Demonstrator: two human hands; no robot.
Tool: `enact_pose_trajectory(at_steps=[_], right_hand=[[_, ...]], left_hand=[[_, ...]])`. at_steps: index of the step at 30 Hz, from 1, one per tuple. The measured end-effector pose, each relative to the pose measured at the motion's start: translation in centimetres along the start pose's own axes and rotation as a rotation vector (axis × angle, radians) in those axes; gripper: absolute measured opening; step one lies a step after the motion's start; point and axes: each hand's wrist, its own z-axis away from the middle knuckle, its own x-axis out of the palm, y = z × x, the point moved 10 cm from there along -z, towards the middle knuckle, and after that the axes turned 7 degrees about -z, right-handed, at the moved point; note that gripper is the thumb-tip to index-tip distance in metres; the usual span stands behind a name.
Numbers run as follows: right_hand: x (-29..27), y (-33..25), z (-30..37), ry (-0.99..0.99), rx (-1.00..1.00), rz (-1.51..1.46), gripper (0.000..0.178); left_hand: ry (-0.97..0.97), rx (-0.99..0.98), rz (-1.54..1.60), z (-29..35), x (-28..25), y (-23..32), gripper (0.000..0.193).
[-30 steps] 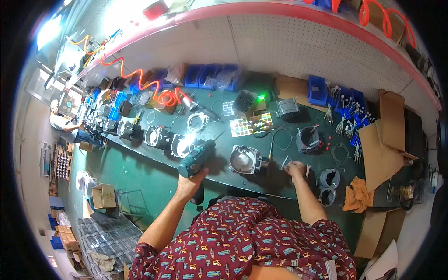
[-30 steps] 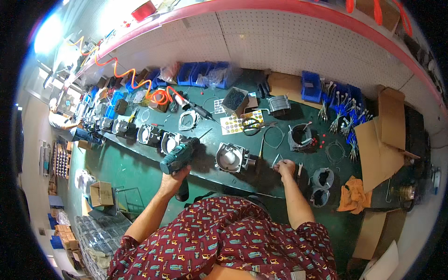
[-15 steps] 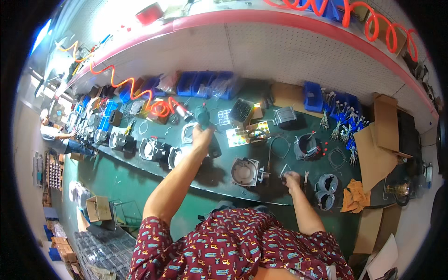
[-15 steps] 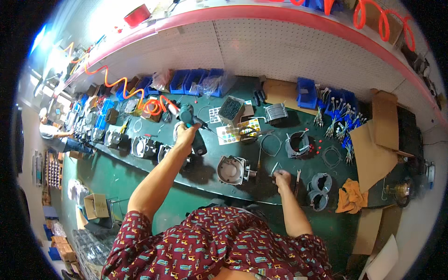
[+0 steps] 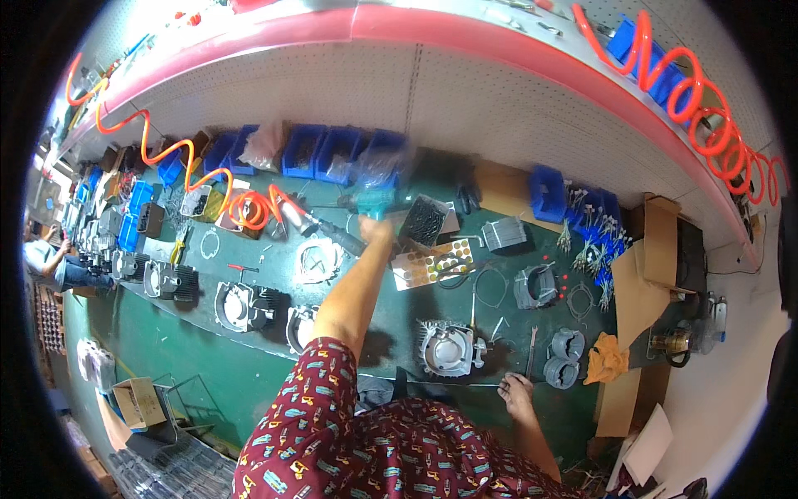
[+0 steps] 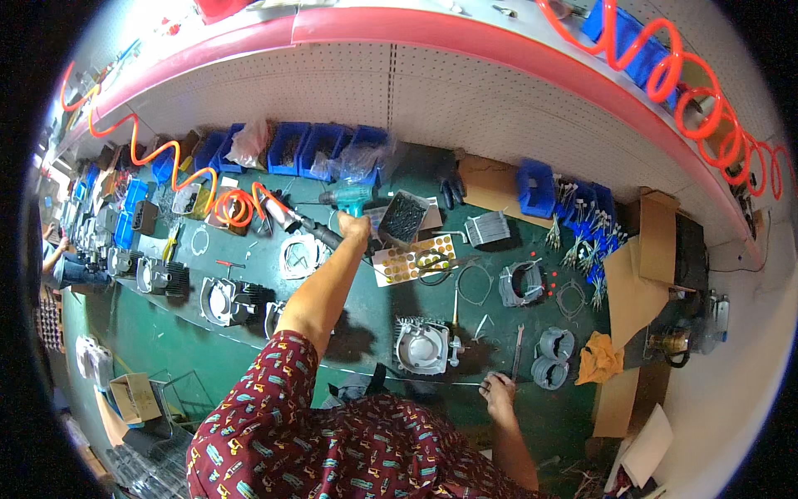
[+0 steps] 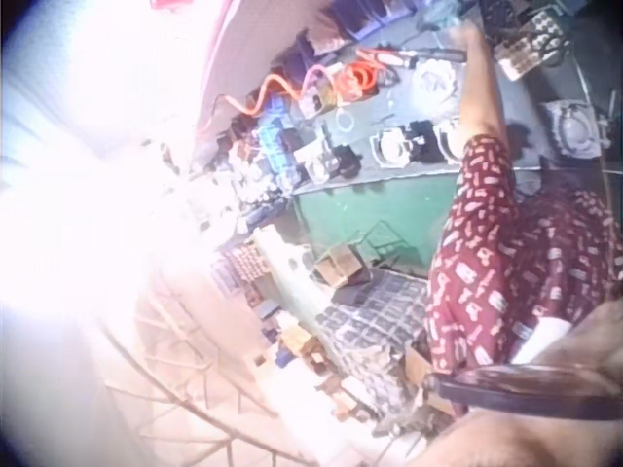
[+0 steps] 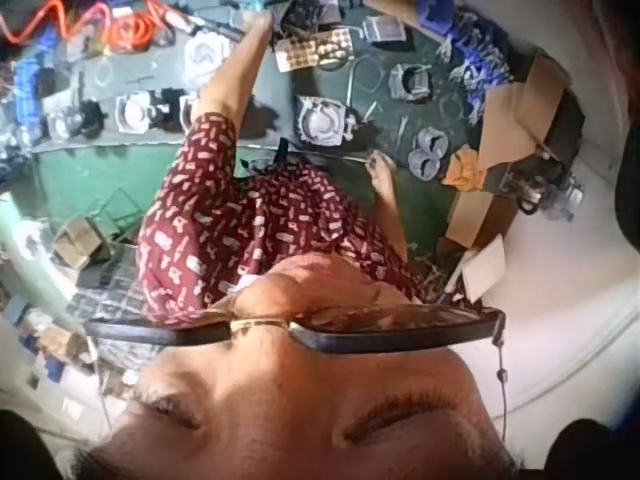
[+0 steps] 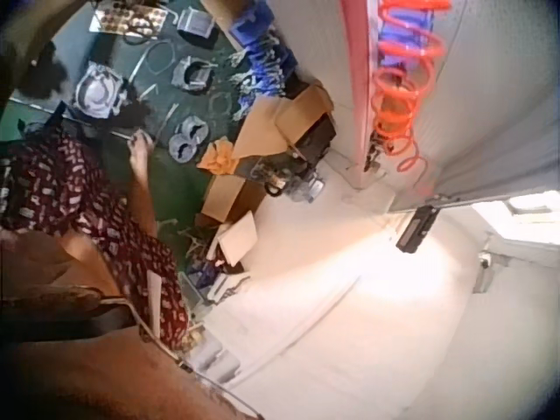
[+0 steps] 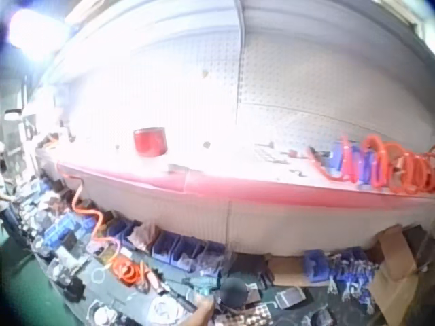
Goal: The person assembles small electrical components on a workbench. They place circular metal parts into housings, insert screws, and use a power drill to fasten them. The person then uses a pneumatic air gun to clean the assembled units.
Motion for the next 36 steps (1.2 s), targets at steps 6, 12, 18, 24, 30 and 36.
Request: enact_pose_trajectory(at_steps=[6,12,18,24,30,36], right_hand=[[0.3,1.9,0.1,0.050,0.027,-0.038,0.012],[2.3,2.8,0.3,0.042,-0.008,-0.066,0.019],[6.2,-1.0,0.4,0.004,-0.134,-0.016,0.027],[6.5,-4.3,-0.5,0.095,-0.169,0.123,0.024],[7.3,-5.4,-4.6,0.152,-0.192,0.206,0.019],[12.1,-9.3,-8.8,0.039,-0.438,0.465,0.033]], left_hand=[[-0.073,0.187,0.117,-1.3,0.9,0.8,0.071],[0.353,-0.255,0.015,2.2,-9.3,-2.7,0.076],[0.251,-0.436,0.001,0.0,-6.9,-7.8,0.068],[0.188,-0.481,0.007,0.4,-7.9,-6.5,0.072],[0.072,-0.287,0.483,-0.4,-9.1,-2.7,0.040],[0.066,0.202,0.805,4.3,-17.1,7.7,0.026]])
